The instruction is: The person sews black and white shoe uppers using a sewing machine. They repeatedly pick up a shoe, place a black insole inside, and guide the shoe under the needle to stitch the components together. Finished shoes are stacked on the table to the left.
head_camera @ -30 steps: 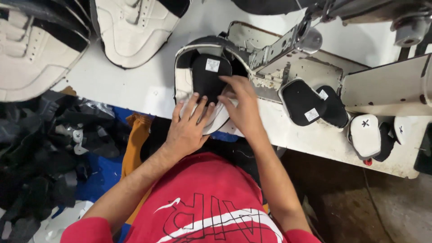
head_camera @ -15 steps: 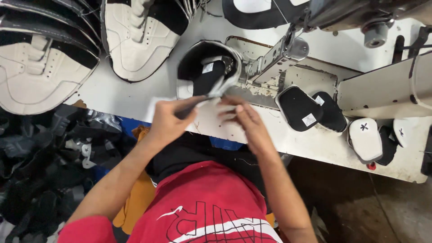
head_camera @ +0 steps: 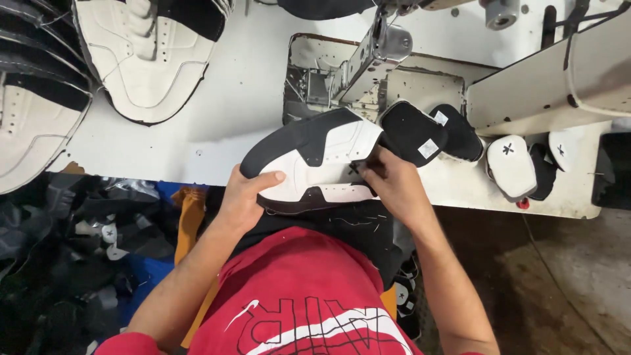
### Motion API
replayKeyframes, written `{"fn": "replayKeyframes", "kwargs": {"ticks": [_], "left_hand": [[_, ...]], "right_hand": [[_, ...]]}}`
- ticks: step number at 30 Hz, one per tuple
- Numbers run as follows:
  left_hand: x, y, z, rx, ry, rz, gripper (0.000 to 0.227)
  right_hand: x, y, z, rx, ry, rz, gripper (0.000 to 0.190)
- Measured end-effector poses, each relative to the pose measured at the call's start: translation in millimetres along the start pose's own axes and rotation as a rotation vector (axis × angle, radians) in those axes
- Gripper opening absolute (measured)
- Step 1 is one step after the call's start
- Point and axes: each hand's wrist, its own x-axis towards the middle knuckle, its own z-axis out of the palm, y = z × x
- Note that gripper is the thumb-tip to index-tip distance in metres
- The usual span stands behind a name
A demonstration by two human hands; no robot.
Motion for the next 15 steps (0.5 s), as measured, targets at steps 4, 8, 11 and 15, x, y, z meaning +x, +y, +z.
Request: {"fn": "replayKeyframes", "kwargs": {"ticks": [4,8,11,15], "left_hand": [[8.3,-7.7,-2.7,-0.009,0.009,-0.036,0.040],[11.7,-13.0,-6.8,-0.037,0.015,-0.066,0.042],[16.4,-14.4,-10.1,-0.037,0.012,-0.078,0.043],[19.1,-17.9,-15.5,-0.042,-0.009,-0.093,0.045]], "right_hand": [[-4.5,-2.1,3.1,-0.204,0.057,0.236,0.038],[-5.9,22.5,8.3,0.188,0.069,0.153,0.039],[-4.4,34.6,9.4,0.377,0.052,0.155,0.047],[-6.6,42.8,14.4,0.516,0.093,0.185,0.057]]}}
